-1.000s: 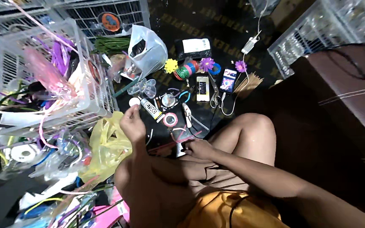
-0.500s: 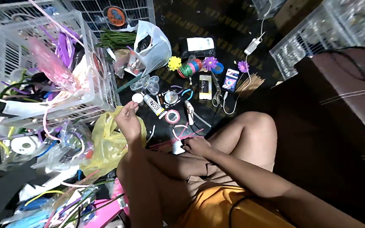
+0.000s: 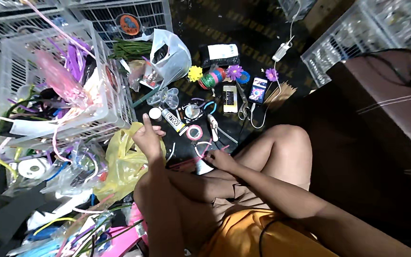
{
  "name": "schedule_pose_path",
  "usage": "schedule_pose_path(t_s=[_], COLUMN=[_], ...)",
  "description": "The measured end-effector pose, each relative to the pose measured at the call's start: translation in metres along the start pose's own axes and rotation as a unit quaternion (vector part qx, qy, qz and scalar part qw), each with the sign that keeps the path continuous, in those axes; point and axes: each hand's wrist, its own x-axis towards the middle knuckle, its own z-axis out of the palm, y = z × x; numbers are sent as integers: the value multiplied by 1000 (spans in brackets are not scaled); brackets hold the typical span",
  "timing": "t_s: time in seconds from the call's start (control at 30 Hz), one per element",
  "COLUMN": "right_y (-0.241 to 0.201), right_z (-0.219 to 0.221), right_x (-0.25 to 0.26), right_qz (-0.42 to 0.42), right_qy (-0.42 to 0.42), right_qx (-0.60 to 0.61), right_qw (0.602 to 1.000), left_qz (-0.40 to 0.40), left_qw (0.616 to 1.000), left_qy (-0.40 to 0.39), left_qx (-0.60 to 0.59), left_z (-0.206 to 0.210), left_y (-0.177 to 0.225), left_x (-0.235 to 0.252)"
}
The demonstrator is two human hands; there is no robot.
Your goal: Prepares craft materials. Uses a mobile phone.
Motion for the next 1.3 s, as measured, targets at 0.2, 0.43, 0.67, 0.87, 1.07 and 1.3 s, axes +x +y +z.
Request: schedule_pose_path(t_s=[0.2,0.43,0.67,0.87,1.07,1.3], right_y=[-44,-59,-39,-38,-34,-30], right_z=[-7,-4,-22,-31,-9,15], right_x=[54,100,128,147,83,42], right_qz=[141,173,35,-112,-88,90], right_qy=[126,131,108,87,183,40], right_qx=[159,48,-90,-148,-69,-139], right_qw=[969,975,989,979,977,985], left_qz=[-14,18,25,-9,-29,-26], left_qw=[984,973,982,974,951,939], left_qy=[-167,-190,-169,-205,-235,-240], left_qx=[65,131,86,94,200,244], left_z=[11,8,10,15,15,21], left_y=[-19,-20,-17,-17,-26,-26], left_x=[1,9,27,27,32,31])
